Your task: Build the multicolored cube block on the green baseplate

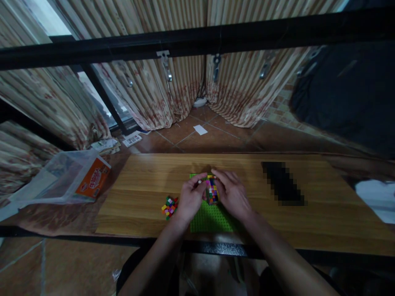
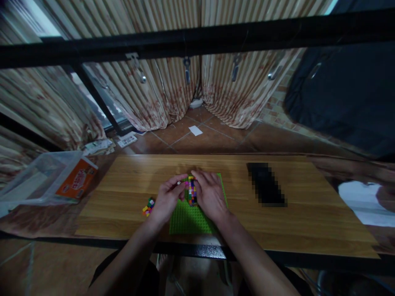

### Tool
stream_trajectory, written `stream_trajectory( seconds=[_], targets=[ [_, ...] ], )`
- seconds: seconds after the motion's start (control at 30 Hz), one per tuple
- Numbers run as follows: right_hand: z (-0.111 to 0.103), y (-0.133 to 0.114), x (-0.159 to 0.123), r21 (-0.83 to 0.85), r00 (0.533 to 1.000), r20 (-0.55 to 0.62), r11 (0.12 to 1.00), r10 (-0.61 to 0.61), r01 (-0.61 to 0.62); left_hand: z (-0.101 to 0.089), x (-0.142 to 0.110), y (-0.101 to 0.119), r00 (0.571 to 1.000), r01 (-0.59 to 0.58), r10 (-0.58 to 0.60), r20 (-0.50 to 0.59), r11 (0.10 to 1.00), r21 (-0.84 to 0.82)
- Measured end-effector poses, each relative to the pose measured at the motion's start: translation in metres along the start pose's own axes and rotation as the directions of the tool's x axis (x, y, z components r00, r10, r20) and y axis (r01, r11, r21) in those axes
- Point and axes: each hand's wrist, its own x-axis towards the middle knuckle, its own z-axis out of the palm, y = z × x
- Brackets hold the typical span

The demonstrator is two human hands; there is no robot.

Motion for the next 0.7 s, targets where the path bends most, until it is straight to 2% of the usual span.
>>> stream_trajectory(
  seconds=[0.17,0.4,0.5,0.7],
  targets=[
    [-0.012,-0.010,-0.006,0.111,0.995,-0.015,0.989,-0.098,0.099,-0.003,-0.003,0.005,0.994,-0.063,0.061,0.092,0.998,0.015],
    [-0.007,-0.008,-0.009,0.142,0.990,-0.041,0.980,-0.138,0.143,-0.002,-0.006,0.003,0.979,-0.170,0.149,0.141,0.974,0.151],
    [-0.005,-0.010,-0.010,0.126,0.990,-0.055,0.983,-0.127,0.133,0.001,-0.008,0.004,0.986,-0.132,0.120,0.115,0.986,0.102],
    [0.003,-0.016,-0.016,0.077,0.989,-0.119,0.993,-0.083,0.093,0.013,-0.013,0.005,1.000,0.002,-0.002,-0.002,0.993,-0.120]
  ],
)
